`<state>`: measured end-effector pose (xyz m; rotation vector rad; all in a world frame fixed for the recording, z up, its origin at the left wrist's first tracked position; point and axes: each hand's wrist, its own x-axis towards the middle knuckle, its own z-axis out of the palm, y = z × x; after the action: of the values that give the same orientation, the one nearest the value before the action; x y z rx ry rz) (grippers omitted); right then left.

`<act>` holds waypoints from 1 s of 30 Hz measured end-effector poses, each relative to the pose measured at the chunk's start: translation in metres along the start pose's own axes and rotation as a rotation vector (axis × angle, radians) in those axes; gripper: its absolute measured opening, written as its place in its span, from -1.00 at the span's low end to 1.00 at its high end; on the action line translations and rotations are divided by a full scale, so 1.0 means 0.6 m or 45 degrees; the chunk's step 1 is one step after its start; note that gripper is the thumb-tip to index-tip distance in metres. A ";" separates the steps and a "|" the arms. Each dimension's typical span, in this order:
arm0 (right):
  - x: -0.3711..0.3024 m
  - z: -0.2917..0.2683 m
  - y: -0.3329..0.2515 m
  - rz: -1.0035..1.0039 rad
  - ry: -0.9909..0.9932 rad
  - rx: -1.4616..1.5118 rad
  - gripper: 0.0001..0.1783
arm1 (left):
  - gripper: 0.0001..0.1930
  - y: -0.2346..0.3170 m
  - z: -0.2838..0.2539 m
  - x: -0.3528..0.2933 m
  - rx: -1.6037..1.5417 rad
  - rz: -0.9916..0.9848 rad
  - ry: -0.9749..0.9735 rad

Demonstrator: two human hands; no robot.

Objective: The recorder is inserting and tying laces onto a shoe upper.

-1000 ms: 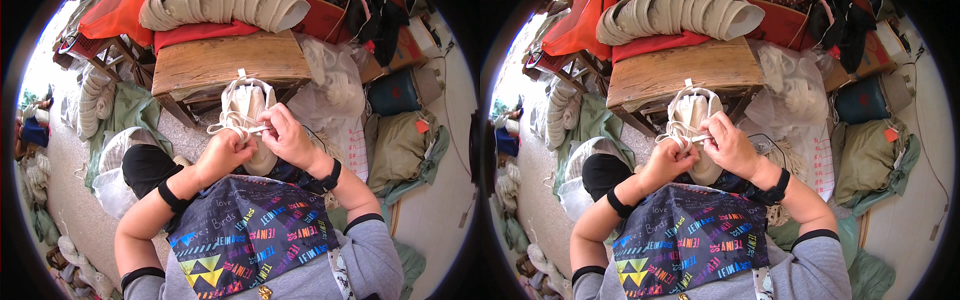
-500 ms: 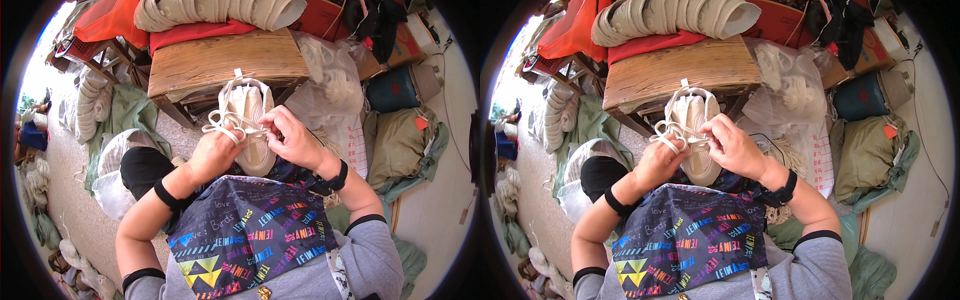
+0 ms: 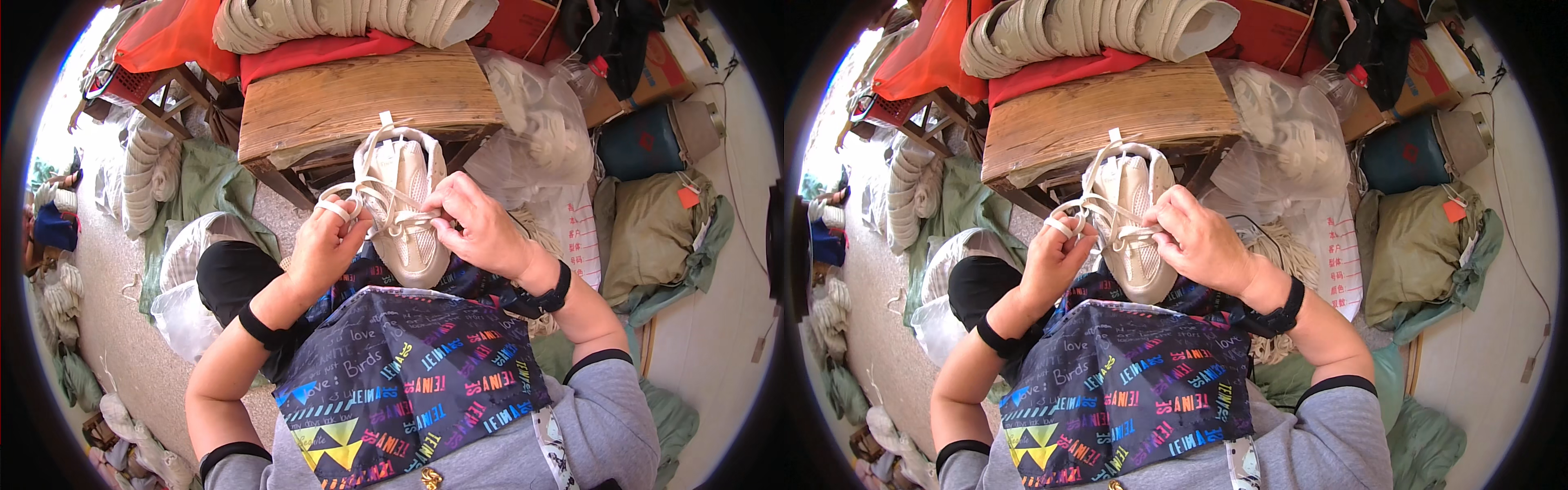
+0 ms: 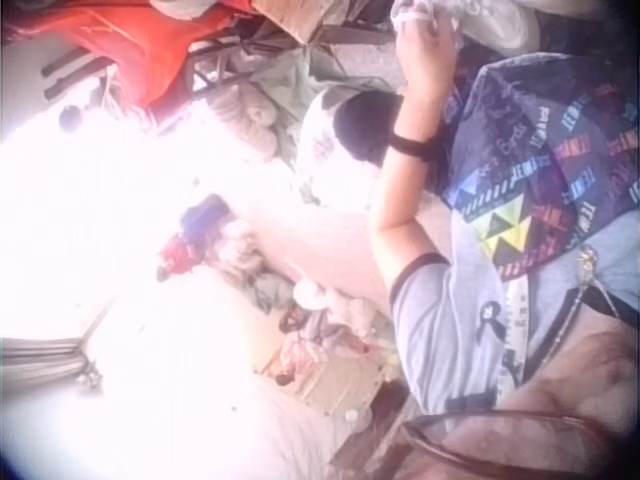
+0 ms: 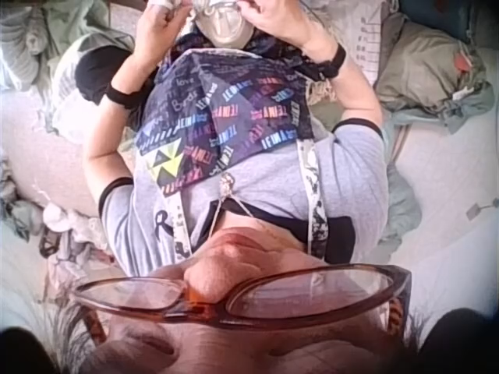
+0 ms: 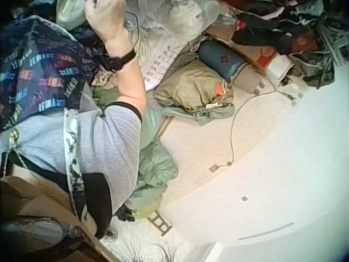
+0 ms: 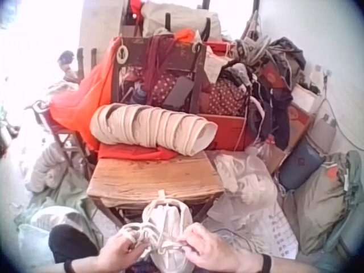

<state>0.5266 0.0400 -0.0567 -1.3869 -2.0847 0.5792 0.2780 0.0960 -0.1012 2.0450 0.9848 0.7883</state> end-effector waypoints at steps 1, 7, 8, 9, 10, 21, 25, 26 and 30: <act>0.000 -0.001 -0.002 0.000 -0.001 -0.001 -0.75 | -0.83 0.000 0.001 -0.003 0.015 -0.005 -0.013; 0.011 -0.002 -0.016 0.080 -0.036 -0.019 -0.77 | -0.74 0.016 0.019 0.002 0.142 -0.149 -0.034; 0.013 0.000 -0.016 0.044 -0.014 -0.060 -0.79 | -0.74 0.011 0.024 0.005 0.111 -0.114 -0.076; 0.015 0.003 -0.016 0.009 0.009 -0.101 -0.81 | -0.75 0.010 0.027 0.008 0.080 -0.079 -0.118; 0.016 0.004 -0.020 0.009 0.009 -0.102 -0.81 | -0.79 0.012 0.028 0.009 0.074 -0.053 -0.074; 0.028 -0.001 -0.022 0.055 0.070 -0.150 -0.88 | -0.80 0.011 0.012 0.028 -0.307 -0.055 0.450; 0.029 -0.001 -0.015 0.128 0.032 -0.032 -0.90 | -0.77 0.028 0.017 0.023 0.015 0.097 0.122; 0.029 -0.001 -0.013 0.124 0.025 -0.038 -0.90 | -0.77 0.028 0.021 0.024 0.013 0.097 0.123; 0.031 -0.002 -0.015 0.097 -0.022 -0.113 -0.88 | -0.78 0.036 0.024 0.033 0.226 0.095 0.071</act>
<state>0.5157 0.0538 -0.0463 -1.5221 -2.1016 0.5367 0.3079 0.0977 -0.0874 2.2336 1.0471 0.8258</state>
